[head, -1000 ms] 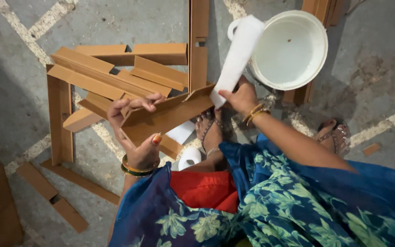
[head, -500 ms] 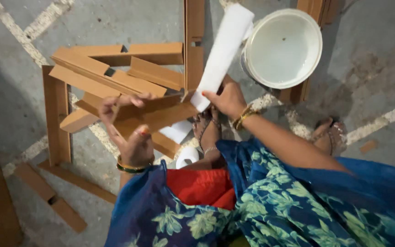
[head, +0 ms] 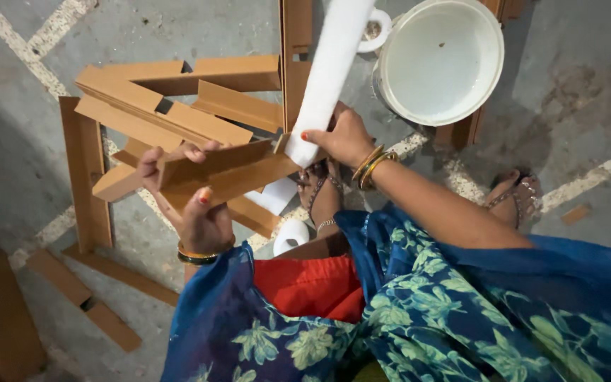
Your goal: The person sits on the floor and uses a white foam roller to apply glue from a white bucket onto the edges of brown cardboard strips. They repeatedly dip the roller into the bucket and roll it along the cardboard, then place the treated strips onto a pile.
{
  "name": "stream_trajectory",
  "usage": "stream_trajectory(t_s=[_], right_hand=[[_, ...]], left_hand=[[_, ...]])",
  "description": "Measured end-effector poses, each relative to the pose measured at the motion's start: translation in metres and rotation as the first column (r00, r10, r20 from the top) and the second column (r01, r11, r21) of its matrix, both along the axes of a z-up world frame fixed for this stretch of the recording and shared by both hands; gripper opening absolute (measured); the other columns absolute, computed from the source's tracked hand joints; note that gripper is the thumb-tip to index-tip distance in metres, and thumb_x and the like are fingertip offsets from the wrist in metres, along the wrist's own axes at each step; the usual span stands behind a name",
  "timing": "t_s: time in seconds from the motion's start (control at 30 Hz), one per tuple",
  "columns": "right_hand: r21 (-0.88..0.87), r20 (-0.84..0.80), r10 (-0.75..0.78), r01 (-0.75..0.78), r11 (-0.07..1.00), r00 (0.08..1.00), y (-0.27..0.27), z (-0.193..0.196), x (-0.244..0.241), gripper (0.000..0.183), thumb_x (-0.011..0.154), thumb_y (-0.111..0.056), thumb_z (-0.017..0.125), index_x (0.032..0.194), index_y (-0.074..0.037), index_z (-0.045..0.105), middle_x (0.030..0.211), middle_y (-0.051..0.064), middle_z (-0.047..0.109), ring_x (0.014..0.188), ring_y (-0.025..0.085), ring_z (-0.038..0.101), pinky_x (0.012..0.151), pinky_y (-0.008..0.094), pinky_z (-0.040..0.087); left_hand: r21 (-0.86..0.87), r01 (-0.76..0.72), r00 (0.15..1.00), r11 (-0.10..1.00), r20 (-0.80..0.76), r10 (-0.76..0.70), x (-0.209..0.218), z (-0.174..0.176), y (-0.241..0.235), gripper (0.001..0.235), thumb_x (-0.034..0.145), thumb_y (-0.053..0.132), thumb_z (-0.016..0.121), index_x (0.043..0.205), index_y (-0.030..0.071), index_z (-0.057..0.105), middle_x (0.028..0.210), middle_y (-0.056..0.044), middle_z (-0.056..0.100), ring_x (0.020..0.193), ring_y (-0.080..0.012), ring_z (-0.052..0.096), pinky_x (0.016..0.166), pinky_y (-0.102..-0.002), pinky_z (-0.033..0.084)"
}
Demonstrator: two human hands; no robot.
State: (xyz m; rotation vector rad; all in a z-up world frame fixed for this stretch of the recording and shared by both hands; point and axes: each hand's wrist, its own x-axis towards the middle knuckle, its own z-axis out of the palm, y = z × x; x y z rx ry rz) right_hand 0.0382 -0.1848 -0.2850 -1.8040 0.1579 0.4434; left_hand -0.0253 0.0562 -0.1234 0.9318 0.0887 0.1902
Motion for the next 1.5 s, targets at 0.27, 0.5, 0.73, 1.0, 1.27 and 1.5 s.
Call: stream_trajectory(t_s=[0.27, 0.5, 0.73, 1.0, 1.27, 1.5], right_hand=[[-0.349, -0.042, -0.028, 0.011, 0.937, 0.999, -0.017, -0.004, 0.019, 0.056, 0.072, -0.022, 0.089, 0.116, 0.003, 0.064, 0.11, 0.023, 0.073, 0.103, 0.035, 0.072, 0.092, 0.042, 0.055], [-0.074, -0.048, 0.011, -0.014, 0.997, 0.999, -0.008, -0.01, 0.002, 0.051, 0.074, -0.023, 0.085, 0.116, 0.0, 0.066, 0.107, 0.018, 0.077, 0.099, 0.028, 0.076, 0.09, 0.038, 0.058], [-0.291, -0.051, -0.067, 0.049, 0.955, 0.996, -0.015, 0.001, 0.018, 0.056, 0.073, -0.021, 0.089, 0.117, 0.002, 0.064, 0.108, 0.019, 0.074, 0.099, 0.029, 0.073, 0.089, 0.037, 0.056], [0.254, 0.007, -0.011, 0.009, 0.967, 1.0, -0.012, 0.049, 0.017, 0.046, 0.08, -0.017, 0.085, 0.118, 0.001, 0.065, 0.108, 0.012, 0.078, 0.097, 0.018, 0.075, 0.086, 0.032, 0.06], [-0.012, 0.17, -0.015, 0.017, 1.0, 0.985, -0.061, 0.155, 0.002, 0.038, 0.08, -0.016, 0.086, 0.108, 0.002, 0.069, 0.101, 0.011, 0.077, 0.093, 0.017, 0.076, 0.082, 0.031, 0.061], [0.105, 0.259, -0.182, 0.16, 0.982, 0.948, -0.114, 0.183, -0.033, 0.034, 0.084, -0.013, 0.085, 0.112, 0.002, 0.07, 0.105, 0.009, 0.076, 0.094, 0.015, 0.072, 0.083, 0.03, 0.06]], left_hand=[[-0.007, -0.041, 0.998, 0.999, -0.042, 0.041, 0.006, 0.007, -0.002, 0.076, 0.09, 0.005, 0.081, 0.15, 0.017, 0.036, 0.12, -0.013, 0.056, 0.13, -0.0346, 0.057, 0.118, -0.052, 0.046], [0.021, 0.008, 1.0, 1.0, -0.025, -0.007, -0.003, -0.004, -0.001, 0.07, 0.092, 0.005, 0.081, 0.146, 0.016, 0.037, 0.121, -0.013, 0.056, 0.125, -0.0338, 0.055, 0.115, -0.055, 0.045], [0.017, -0.002, 1.0, 1.0, -0.008, 0.002, 0.008, 0.012, -0.009, 0.076, 0.09, 0.007, 0.082, 0.15, 0.017, 0.036, 0.121, -0.012, 0.057, 0.138, -0.0374, 0.053, 0.121, -0.055, 0.043], [0.162, 0.048, 0.995, 0.986, 0.082, -0.062, 0.013, -0.021, -0.013, 0.091, 0.091, 0.01, 0.083, 0.161, 0.014, 0.026, 0.117, -0.008, 0.059, 0.122, -0.0255, 0.056, 0.133, -0.053, 0.032], [0.742, 0.144, 0.984, 0.655, -0.036, -0.175, 0.022, -0.114, -0.035, 0.113, 0.083, 0.005, 0.084, 0.166, 0.012, 0.007, 0.127, -0.012, 0.063, 0.135, -0.0308, 0.059, 0.119, -0.045, 0.042], [0.228, 0.123, 0.99, 0.966, -0.1, -0.102, 0.049, -0.125, -0.05, 0.094, 0.098, -0.001, 0.073, 0.17, 0.013, 0.014, 0.142, -0.014, 0.055, 0.135, -0.0353, 0.059, 0.11, -0.046, 0.05]])
